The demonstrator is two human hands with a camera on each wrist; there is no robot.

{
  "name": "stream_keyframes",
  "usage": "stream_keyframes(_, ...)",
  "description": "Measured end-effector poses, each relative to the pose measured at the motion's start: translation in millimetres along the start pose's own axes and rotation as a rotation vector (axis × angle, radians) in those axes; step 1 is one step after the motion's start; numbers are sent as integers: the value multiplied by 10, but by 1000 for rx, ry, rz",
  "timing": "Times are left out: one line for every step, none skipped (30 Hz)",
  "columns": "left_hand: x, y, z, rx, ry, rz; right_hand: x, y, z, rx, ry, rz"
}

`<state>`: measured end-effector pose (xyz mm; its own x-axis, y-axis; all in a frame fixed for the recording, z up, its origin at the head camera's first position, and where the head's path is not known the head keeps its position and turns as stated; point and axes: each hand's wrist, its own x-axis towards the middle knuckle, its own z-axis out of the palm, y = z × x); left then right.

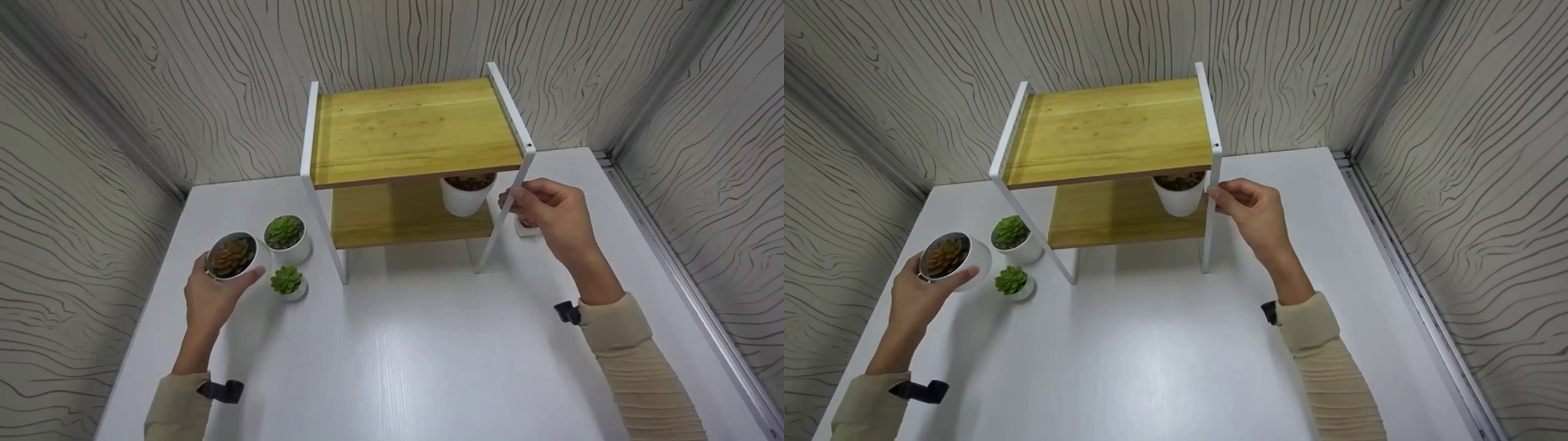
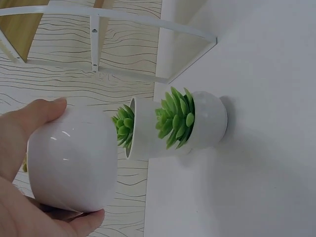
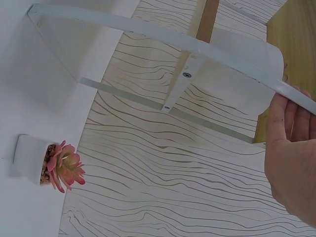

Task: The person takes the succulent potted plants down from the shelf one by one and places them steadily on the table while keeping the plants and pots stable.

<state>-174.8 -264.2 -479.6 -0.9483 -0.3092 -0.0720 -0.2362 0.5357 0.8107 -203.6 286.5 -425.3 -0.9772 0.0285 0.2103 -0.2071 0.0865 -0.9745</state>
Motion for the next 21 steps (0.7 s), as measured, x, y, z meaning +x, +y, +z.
stream_keyframes(9,-9,0,2,2,-3,0,-1,-1,3,1,0)
stream_keyframes(18,-17,1,4,4,-5,-1,-2,-1,7,2,1)
stream_keyframes(27,-25,2,5,8,-5,0,-2,-2,6,3,0)
stream_keyframes(35,-31,2,7,12,-7,0,-2,-2,6,3,-1)
stream_keyframes(42,-37,2,9,16,-8,1,-2,-2,3,3,-1)
stream_keyframes(50,-43,2,10,19,-9,2,-2,-2,1,3,-1)
stream_keyframes(59,-49,0,9,23,-9,1,-2,-2,-5,3,-2)
stream_keyframes(68,-57,-1,8,27,-9,1,-2,-1,-12,3,-2)
stream_keyframes(77,-66,-2,9,29,-10,0,-1,0,-21,2,-2)
stream_keyframes(86,-73,-3,12,31,-13,-1,0,0,-24,1,-1)
stream_keyframes(95,-84,-3,12,32,-12,-3,1,0,-26,1,0)
stream_keyframes(106,-99,1,14,37,-7,-4,3,0,-23,1,0)
stream_keyframes(115,-114,7,18,41,-1,-5,6,0,-20,1,1)
stream_keyframes(123,-131,14,25,45,2,-6,9,0,-16,1,2)
stream_keyframes(129,-148,21,32,47,5,-6,12,0,-7,1,3)
stream_keyframes(136,-165,27,36,51,8,-5,15,0,2,1,2)
stream_keyframes(141,-183,35,42,55,12,-4,19,0,7,0,2)
stream_keyframes(147,-198,41,51,56,13,-3,22,1,14,0,2)
stream_keyframes(153,-211,44,60,54,10,-2,23,1,15,0,2)
stream_keyframes(161,-221,46,71,51,8,-2,23,0,14,1,2)
stream_keyframes(171,-231,48,82,47,8,-3,24,-2,14,2,2)
